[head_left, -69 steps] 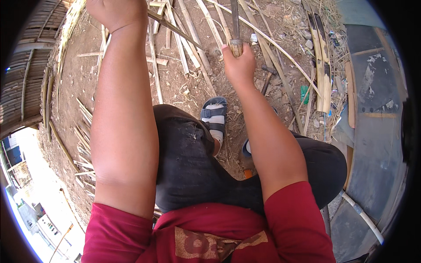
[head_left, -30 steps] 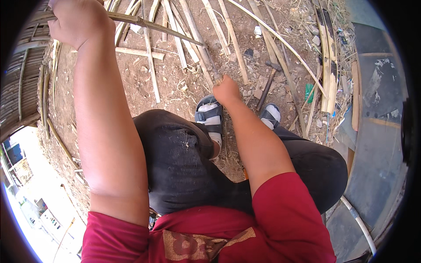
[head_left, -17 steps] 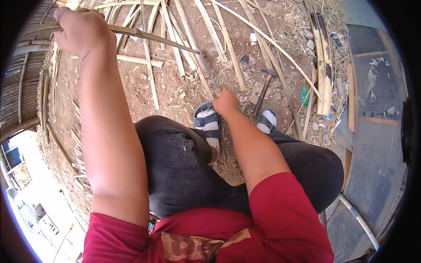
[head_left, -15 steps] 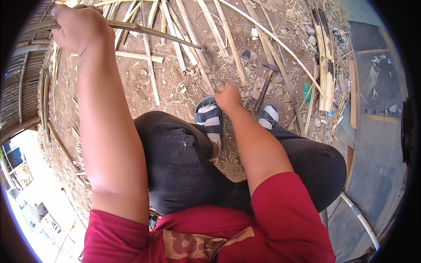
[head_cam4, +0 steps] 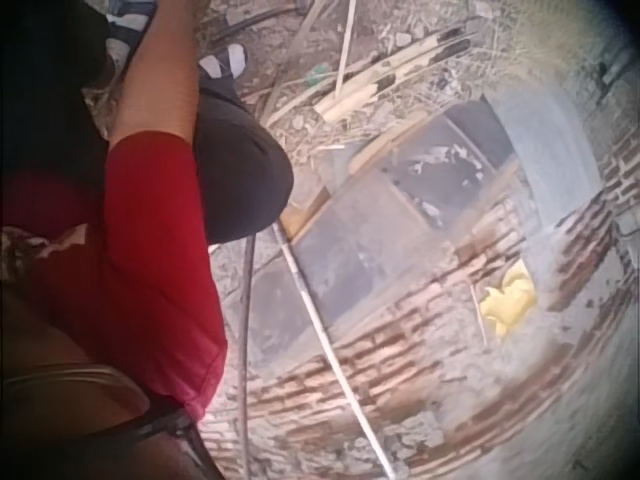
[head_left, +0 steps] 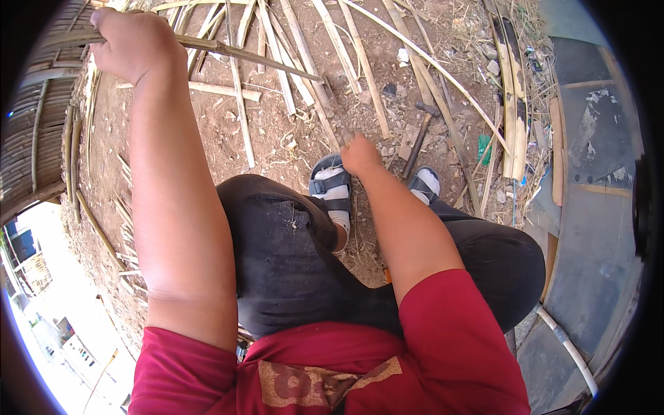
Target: The person strips layers from a thin piece of bamboo using a large knife by hand.
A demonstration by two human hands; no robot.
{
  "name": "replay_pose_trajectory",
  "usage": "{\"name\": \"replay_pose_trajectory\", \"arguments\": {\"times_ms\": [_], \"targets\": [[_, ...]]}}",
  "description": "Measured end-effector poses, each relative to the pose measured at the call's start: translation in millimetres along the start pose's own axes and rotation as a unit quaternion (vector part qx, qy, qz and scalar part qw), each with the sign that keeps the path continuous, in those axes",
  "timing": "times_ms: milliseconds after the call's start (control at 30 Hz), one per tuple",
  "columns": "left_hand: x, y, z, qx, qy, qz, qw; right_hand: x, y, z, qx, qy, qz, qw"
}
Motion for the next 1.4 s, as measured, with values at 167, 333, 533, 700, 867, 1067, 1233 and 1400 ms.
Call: {"name": "replay_pose_trajectory", "arguments": {"times_ms": [167,333,533,700,867,1067,1233,1400], "targets": [[-11,16,0,-0.009,0.035,0.010,0.999,-5,12,13,0.011,-0.057,-0.036,0.998],[-9,9,-1,0.014,0.036,-0.031,0.999,31,22,45,-0.163,-0.210,-0.010,0.964],[-12,-2,-5,0.076,0.031,-0.047,0.996,57,4,95,-0.251,-0.325,0.075,0.909],[-7,3,-10,0.068,-0.009,-0.057,0.996,70,12,113,-0.344,-0.391,0.130,0.844],[-7,7,-14,0.083,0.021,-0.055,0.995,62,2,81,-0.330,-0.333,0.128,0.874],[2,9,-21,0.154,-0.024,-0.003,0.988,3,-37,-2,-0.100,-0.090,0.002,0.991],[-11,37,-40,0.079,0.090,-0.113,0.986,46,-11,68,-0.207,-0.235,0.005,0.950],[-8,22,-46,0.056,0.044,-0.080,0.994,63,-9,63,-0.218,-0.232,0.076,0.945]]}}
Point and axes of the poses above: each hand's wrist, its own y-axis away from the middle knuckle, its own z-axis out of the back of the hand, x = y × z, the point moved 1 cm from there along -y, towards the middle knuckle, and after that the axes turned 12 degrees about y, right-handed, at the moved point
